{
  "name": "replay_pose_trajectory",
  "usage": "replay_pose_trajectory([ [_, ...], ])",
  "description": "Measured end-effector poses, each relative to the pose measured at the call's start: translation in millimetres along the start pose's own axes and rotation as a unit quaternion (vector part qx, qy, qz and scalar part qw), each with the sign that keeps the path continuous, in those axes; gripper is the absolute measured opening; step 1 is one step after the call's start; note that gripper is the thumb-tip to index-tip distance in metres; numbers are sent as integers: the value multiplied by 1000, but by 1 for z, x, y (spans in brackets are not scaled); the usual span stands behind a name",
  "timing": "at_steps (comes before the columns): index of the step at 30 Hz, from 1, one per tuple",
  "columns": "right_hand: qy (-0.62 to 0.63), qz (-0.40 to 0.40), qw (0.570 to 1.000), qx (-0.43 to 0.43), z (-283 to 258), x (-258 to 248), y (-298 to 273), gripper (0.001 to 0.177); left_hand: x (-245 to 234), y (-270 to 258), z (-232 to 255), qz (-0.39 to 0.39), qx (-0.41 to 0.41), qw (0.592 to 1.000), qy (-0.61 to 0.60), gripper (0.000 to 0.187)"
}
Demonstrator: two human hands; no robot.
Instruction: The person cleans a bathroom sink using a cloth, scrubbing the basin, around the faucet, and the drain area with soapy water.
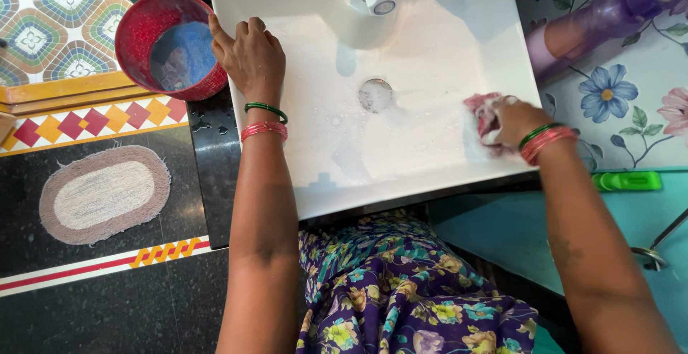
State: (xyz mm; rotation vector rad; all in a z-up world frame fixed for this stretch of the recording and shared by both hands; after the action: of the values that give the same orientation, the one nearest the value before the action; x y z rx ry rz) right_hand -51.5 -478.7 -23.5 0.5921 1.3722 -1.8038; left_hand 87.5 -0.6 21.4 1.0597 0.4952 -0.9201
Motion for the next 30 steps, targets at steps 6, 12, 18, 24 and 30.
replay_pose_trajectory([
  [6, 60, -25, 996, 66, -35, 21, 19, 71, -1, 3, -1, -19, -21, 999, -19, 11],
  [12, 155, 51, 984, -77, -141, -32, 34, 68, -5, 3, 1, -8, -11, 1000, -24, 11],
  [18, 200, 107, 965, -134, -194, -72, 52, 83, -4, 2, 0, -14, -10, 1000, -19, 10],
  [24, 348, 323, 847, -238, -137, -142, 17, 80, -1, -1, 1, -13, 1, 1000, 4, 9],
  [30, 441, 252, 851, -136, -32, -131, 19, 77, 1, 1, 1, -7, 1, 1000, -20, 9],
])
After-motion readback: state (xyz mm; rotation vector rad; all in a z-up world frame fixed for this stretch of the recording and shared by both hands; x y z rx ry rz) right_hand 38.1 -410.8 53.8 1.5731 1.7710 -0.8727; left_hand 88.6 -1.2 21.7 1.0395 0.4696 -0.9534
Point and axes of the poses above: each hand's wrist, its own y-axis towards the middle knuckle, its own x-axis out of the palm, z = x × y, the point moved 10 cm from there along y, towards the middle knuckle, and after that the axes turned 9 degrees about -y, right-handed, at the moved point
